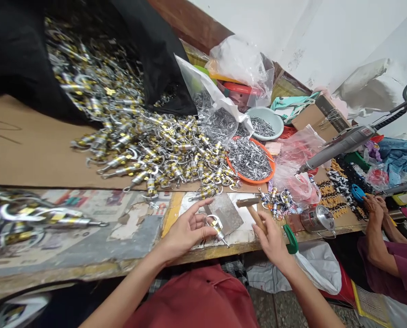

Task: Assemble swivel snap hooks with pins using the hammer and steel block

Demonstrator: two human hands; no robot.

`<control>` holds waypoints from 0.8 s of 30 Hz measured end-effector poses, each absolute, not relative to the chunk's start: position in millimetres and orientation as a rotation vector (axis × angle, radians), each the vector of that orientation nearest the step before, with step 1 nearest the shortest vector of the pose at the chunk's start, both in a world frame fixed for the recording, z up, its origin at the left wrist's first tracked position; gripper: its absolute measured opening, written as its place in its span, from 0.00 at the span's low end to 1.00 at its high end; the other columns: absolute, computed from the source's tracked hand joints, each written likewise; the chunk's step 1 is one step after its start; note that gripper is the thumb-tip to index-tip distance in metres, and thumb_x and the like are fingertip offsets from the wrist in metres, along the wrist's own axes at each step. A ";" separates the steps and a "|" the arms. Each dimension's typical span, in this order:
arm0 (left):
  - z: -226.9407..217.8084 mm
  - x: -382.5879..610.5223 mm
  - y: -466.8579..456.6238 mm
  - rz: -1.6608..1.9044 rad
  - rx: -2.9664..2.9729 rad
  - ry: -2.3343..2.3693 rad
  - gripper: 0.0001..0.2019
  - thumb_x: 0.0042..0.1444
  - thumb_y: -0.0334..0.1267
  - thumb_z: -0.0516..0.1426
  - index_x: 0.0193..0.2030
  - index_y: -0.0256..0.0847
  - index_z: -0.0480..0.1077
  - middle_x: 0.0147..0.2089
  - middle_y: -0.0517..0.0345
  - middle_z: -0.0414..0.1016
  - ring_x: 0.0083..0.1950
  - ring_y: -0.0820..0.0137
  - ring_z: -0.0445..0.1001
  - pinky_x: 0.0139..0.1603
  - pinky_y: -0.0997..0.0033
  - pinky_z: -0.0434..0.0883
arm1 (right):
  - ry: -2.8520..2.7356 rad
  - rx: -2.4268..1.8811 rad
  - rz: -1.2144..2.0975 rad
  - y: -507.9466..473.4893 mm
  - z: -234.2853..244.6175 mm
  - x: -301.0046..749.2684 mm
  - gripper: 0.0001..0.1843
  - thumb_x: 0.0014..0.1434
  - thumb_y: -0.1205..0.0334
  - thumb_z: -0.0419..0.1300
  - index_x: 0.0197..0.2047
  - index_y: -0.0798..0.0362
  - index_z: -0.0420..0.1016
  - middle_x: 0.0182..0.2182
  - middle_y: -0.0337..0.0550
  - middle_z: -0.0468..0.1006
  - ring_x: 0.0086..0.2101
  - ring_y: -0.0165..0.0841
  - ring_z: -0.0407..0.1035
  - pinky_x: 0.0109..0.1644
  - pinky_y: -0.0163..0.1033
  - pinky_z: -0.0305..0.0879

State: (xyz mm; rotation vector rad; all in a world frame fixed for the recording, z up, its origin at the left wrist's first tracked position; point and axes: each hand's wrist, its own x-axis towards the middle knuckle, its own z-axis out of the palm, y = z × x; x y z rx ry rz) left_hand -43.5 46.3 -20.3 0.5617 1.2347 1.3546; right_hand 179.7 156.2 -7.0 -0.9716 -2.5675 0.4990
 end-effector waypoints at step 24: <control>1.6 -70.7 19.0 1.477 0.569 1.590 0.40 0.33 0.45 0.66 0.56 0.44 0.58 0.31 0.61 0.73 0.36 0.63 0.75 0.41 0.61 0.73 | -2.503 -0.975 0.623 174.8 -9.2 174.2 0.23 0.60 0.60 0.52 0.59 0.51 0.62 0.47 0.49 0.73 0.45 0.37 0.69 0.49 0.43 0.66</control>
